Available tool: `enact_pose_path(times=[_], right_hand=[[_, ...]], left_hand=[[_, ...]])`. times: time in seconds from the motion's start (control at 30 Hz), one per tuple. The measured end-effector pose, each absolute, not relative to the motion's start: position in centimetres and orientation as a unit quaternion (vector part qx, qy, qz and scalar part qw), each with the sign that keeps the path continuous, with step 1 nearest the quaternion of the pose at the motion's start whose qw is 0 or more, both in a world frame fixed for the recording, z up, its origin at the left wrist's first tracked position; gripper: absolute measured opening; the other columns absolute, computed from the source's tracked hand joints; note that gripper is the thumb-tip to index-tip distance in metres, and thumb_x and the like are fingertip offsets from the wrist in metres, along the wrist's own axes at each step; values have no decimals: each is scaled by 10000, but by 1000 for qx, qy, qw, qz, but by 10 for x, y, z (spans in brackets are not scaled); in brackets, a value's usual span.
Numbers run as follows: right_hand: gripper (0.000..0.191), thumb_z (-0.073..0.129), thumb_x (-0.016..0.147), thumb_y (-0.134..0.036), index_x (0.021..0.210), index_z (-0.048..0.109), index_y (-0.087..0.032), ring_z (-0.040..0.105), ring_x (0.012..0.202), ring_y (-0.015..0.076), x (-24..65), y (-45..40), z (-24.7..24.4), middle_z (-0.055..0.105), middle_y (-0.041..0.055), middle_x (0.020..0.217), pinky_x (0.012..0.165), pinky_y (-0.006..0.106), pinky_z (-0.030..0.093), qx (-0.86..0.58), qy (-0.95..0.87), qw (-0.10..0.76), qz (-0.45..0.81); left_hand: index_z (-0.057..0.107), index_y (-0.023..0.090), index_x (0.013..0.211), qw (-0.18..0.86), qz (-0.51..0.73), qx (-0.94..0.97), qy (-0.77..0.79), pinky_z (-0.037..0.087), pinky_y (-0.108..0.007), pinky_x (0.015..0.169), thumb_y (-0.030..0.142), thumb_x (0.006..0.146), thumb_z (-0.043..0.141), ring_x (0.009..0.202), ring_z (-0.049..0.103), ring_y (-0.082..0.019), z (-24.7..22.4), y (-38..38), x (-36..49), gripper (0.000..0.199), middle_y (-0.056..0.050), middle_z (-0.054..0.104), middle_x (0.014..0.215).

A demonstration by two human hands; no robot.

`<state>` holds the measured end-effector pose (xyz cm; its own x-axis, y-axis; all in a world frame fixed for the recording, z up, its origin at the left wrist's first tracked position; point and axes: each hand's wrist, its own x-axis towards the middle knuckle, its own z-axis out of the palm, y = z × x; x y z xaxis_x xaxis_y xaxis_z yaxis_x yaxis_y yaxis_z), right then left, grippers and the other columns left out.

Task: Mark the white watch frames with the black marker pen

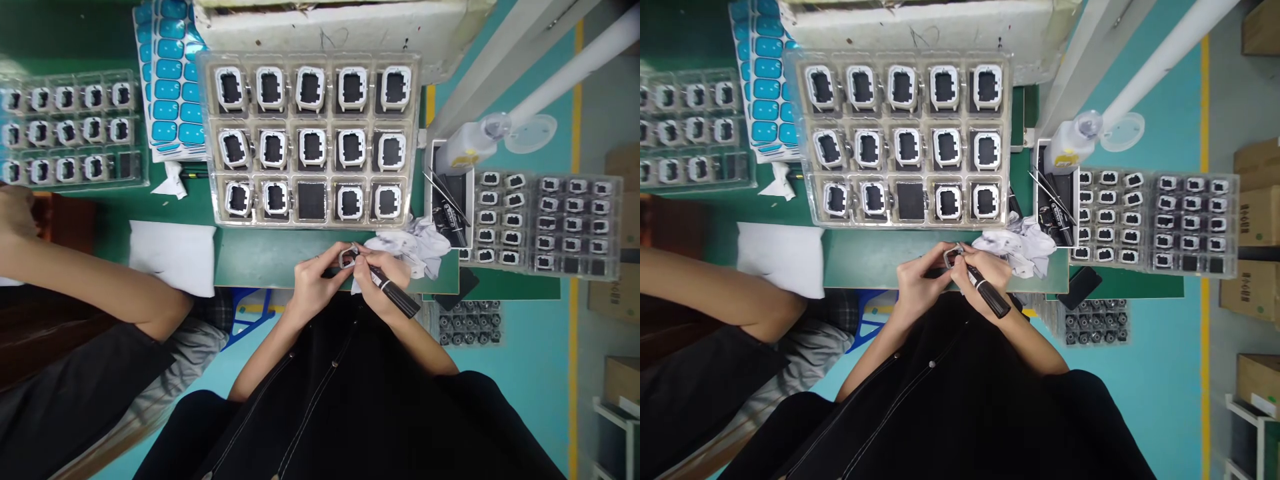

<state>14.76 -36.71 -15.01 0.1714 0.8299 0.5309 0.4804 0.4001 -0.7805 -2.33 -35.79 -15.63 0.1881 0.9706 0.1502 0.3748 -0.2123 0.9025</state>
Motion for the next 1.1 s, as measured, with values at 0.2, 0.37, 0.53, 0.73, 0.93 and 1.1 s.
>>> enact_pose_path(times=[0.2, 0.37, 0.53, 0.73, 0.93, 1.1], right_hand=[[135, 753, 1076, -155, 994, 747, -262, 939, 971, 266, 147, -370, -145, 912, 24, 974, 849, 363, 799, -540, -622, 542, 169], [149, 739, 1084, -162, 975, 733, -263, 930, 899, 246, 148, -368, -145, 898, 17, 929, 806, 349, 796, -536, -633, 535, 159], [122, 741, 1084, -165, 1021, 738, -269, 927, 882, 247, 149, -367, -147, 892, 7, 913, 825, 380, 811, -518, -652, 536, 142], [136, 737, 1080, -159, 1001, 747, -269, 936, 945, 266, 149, -368, -145, 914, 33, 983, 826, 368, 801, -537, -635, 532, 161], [141, 733, 1078, -167, 980, 736, -269, 935, 921, 264, 151, -367, -145, 901, 20, 931, 802, 365, 792, -527, -642, 534, 161], [123, 738, 1089, -188, 998, 741, -271, 935, 926, 264, 149, -368, -147, 920, 38, 996, 786, 363, 786, -539, -625, 543, 156]], left_hand=[[866, 224, 1293, 338, 380, 694, 509, 705, -217, 848, 313, 1077, 838, 819, 865, -164, -155, -359, -23, 235, -4, 888, 947], [855, 223, 1303, 326, 392, 701, 499, 695, -206, 826, 291, 1078, 837, 823, 869, -161, -157, -359, -22, 236, -8, 891, 967], [855, 220, 1311, 328, 386, 704, 498, 688, -208, 815, 286, 1090, 818, 790, 843, -151, -157, -359, -23, 234, 1, 872, 929], [851, 231, 1333, 328, 387, 703, 498, 707, -224, 826, 327, 1087, 838, 842, 879, -174, -157, -359, -23, 264, -20, 905, 995], [850, 232, 1361, 339, 396, 694, 496, 720, -247, 853, 304, 1079, 840, 869, 889, -191, -161, -360, -23, 291, -23, 908, 1013], [858, 219, 1345, 319, 399, 703, 495, 695, -225, 820, 320, 1086, 842, 810, 861, -168, -160, -360, -23, 278, -21, 895, 967]])
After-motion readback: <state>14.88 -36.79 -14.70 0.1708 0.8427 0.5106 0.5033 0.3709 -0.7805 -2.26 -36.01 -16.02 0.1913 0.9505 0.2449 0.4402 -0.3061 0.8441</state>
